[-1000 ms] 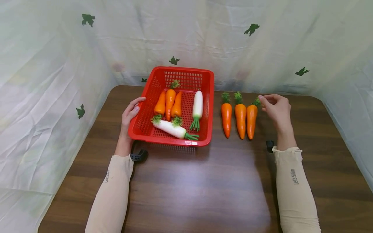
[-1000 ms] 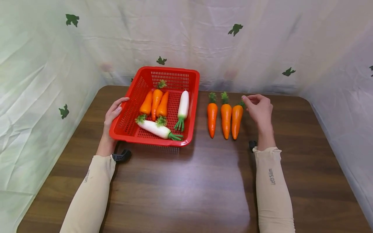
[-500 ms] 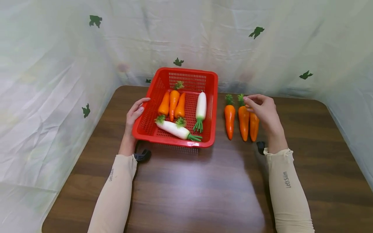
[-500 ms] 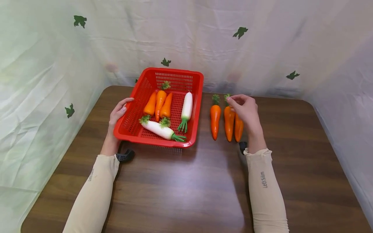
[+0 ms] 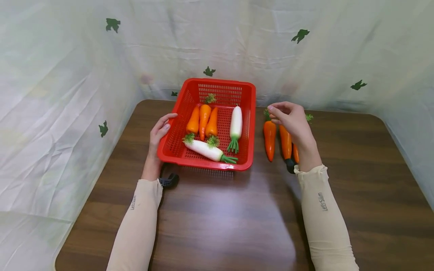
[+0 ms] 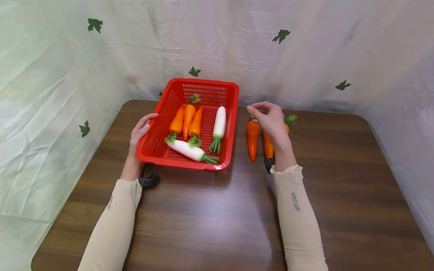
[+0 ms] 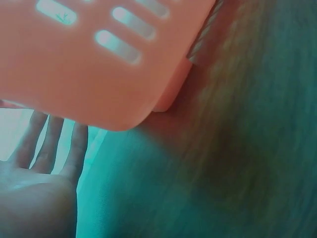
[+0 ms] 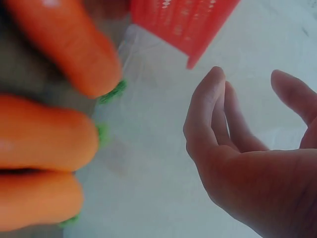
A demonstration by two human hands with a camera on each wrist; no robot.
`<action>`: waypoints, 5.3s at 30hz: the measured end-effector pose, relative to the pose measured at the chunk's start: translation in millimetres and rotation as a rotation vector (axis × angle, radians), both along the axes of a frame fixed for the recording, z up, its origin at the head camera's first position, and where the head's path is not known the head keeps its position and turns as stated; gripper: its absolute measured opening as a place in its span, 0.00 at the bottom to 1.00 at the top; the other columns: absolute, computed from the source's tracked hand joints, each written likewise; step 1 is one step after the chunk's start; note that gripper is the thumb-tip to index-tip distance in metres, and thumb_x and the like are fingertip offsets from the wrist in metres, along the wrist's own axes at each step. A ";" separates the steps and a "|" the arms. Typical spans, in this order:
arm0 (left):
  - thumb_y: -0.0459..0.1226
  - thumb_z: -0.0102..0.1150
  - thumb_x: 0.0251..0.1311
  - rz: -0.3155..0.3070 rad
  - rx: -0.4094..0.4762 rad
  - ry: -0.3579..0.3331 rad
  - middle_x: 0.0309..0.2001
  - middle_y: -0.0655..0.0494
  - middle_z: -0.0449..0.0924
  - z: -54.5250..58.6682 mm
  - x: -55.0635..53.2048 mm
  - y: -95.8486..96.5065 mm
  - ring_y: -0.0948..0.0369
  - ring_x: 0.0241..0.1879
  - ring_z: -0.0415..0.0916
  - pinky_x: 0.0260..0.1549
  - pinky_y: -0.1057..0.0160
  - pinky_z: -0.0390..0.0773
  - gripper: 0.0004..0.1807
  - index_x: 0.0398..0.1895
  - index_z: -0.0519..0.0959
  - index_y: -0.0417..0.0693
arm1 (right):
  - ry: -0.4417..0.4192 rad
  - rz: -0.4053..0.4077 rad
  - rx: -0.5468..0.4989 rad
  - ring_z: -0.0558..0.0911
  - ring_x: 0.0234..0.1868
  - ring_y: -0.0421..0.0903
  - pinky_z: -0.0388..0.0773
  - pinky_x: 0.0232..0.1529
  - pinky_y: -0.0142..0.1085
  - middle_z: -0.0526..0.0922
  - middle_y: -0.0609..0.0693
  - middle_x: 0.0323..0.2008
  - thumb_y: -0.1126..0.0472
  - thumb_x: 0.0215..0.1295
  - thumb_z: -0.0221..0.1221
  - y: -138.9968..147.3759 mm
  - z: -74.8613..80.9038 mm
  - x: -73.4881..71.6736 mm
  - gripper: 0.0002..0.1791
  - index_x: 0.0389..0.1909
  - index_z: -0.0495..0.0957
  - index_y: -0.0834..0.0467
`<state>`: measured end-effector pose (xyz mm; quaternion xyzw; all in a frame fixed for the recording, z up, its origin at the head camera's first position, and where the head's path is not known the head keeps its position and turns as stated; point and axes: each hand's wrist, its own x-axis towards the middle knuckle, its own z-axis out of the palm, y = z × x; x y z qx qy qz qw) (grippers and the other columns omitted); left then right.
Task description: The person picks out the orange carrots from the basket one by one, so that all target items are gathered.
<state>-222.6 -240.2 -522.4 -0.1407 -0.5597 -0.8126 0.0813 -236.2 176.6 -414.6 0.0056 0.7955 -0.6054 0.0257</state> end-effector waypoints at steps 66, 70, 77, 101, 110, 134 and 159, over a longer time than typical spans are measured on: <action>0.36 0.46 0.75 -0.037 -0.001 0.010 0.66 0.41 0.74 -9.6 -2.7 9.2 0.48 0.59 0.74 0.56 0.61 0.83 0.23 0.69 0.76 0.43 | -0.521 0.312 0.337 0.77 0.65 0.59 0.81 0.63 0.55 0.71 0.59 0.66 0.62 0.72 0.63 -178.0 3.3 -59.8 0.29 0.68 0.64 0.64; 0.36 0.47 0.74 -0.029 -0.003 0.004 0.65 0.42 0.75 -9.5 -3.5 10.4 0.47 0.59 0.74 0.56 0.61 0.83 0.23 0.69 0.75 0.41 | -0.435 0.356 0.516 0.80 0.58 0.58 0.85 0.57 0.53 0.76 0.61 0.60 0.63 0.71 0.65 -185.2 1.0 -59.7 0.24 0.62 0.70 0.66; 0.34 0.44 0.75 -0.033 0.011 -0.004 0.64 0.41 0.75 -9.3 -4.1 12.6 0.47 0.58 0.74 0.55 0.61 0.83 0.22 0.68 0.76 0.40 | -0.404 0.402 0.689 0.79 0.55 0.56 0.86 0.55 0.45 0.72 0.61 0.63 0.62 0.64 0.70 -184.6 -3.8 -64.1 0.30 0.63 0.71 0.67; 0.36 0.47 0.74 -0.040 -0.005 -0.008 0.66 0.41 0.74 -9.5 -3.4 8.6 0.46 0.60 0.74 0.56 0.61 0.84 0.22 0.68 0.76 0.44 | -0.423 0.327 0.169 0.80 0.54 0.53 0.81 0.63 0.54 0.73 0.58 0.59 0.64 0.66 0.69 -148.2 22.6 -42.8 0.32 0.66 0.65 0.67; 0.37 0.48 0.75 -0.035 -0.017 -0.016 0.67 0.42 0.74 -11.0 -3.9 7.3 0.48 0.60 0.74 0.57 0.61 0.83 0.22 0.68 0.76 0.45 | -0.381 0.279 0.118 0.78 0.63 0.51 0.84 0.61 0.48 0.69 0.56 0.69 0.61 0.66 0.71 -131.1 34.9 -34.8 0.46 0.78 0.56 0.61; 0.37 0.47 0.76 -0.047 -0.008 -0.016 0.68 0.40 0.72 -7.2 -8.4 14.2 0.46 0.62 0.73 0.59 0.60 0.82 0.22 0.69 0.75 0.43 | -0.229 0.190 0.018 0.80 0.64 0.56 0.79 0.66 0.52 0.66 0.60 0.76 0.64 0.70 0.67 -49.9 47.5 -18.1 0.44 0.82 0.56 0.49; 0.36 0.46 0.75 -0.058 -0.002 -0.015 0.66 0.41 0.73 -8.8 -9.2 13.5 0.46 0.61 0.73 0.57 0.60 0.83 0.23 0.70 0.75 0.42 | -0.300 0.120 0.018 0.72 0.72 0.53 0.72 0.73 0.51 0.57 0.60 0.82 0.58 0.76 0.61 47.3 16.4 5.3 0.44 0.85 0.48 0.54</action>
